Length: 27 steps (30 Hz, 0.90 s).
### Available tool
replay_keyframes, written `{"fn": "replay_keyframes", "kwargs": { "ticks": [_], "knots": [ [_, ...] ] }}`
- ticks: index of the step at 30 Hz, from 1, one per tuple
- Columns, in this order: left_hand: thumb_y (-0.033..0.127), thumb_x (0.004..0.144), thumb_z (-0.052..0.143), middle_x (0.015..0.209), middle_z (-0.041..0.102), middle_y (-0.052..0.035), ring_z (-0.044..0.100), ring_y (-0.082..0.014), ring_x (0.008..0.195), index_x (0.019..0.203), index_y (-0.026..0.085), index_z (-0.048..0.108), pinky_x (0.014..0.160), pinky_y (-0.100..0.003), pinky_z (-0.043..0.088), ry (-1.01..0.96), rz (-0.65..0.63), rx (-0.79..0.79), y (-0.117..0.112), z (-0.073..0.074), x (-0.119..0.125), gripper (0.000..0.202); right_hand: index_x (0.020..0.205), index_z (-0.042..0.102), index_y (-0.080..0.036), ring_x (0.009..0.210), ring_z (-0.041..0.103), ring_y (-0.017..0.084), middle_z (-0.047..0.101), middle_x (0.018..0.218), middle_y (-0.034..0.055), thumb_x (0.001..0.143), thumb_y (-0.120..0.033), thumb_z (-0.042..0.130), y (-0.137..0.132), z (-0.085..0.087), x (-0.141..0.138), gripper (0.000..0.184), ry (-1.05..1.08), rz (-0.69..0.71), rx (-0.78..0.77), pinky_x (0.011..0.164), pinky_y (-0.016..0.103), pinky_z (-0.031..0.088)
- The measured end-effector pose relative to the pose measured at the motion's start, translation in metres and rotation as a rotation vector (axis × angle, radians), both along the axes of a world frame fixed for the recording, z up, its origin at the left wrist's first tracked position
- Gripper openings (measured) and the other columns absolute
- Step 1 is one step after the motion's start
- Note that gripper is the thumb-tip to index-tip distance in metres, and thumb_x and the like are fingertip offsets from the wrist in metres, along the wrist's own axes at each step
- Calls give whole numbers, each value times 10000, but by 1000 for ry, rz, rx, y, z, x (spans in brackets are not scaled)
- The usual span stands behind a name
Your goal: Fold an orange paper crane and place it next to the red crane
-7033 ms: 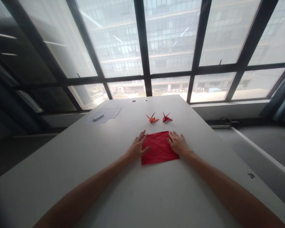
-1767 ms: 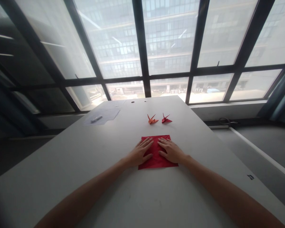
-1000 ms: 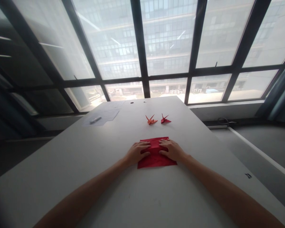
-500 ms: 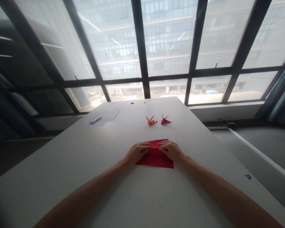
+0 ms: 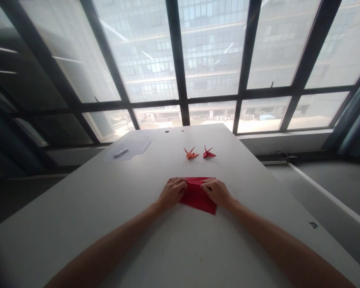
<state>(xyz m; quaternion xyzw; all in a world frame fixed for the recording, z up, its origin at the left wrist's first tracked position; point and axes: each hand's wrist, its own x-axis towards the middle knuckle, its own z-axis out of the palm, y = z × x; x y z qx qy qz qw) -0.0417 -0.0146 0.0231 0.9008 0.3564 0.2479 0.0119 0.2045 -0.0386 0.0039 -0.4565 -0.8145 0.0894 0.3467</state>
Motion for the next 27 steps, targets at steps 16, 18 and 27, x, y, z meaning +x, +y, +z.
{"fn": "replay_keyframes", "kwargs": {
  "ticks": [16,18,27],
  "knots": [
    [506,780,717,1360,521,-117,413,-357,1326,1056,217,578,1136,-690,156,28,145,-185,-12,-8,7,424,861,777,-279,991,617,232,737,1066,28,919,-256,526,-15,4,-19,258,-157,-92,37,882,383,492],
    [484,773,729,1393,499,-108,380,-358,1361,1074,227,573,1137,-704,130,45,120,-212,-11,-7,5,425,844,777,-276,983,614,233,735,1059,36,909,-261,545,-17,5,-20,241,-161,-122,31,880,379,482],
    [275,854,634,1583,288,-20,141,-309,1496,1057,282,640,1180,-655,16,61,66,-175,-14,-3,3,204,906,756,-223,848,616,190,693,859,47,918,-218,528,-13,11,-15,229,-200,-185,-61,833,301,442]
  ]
}}
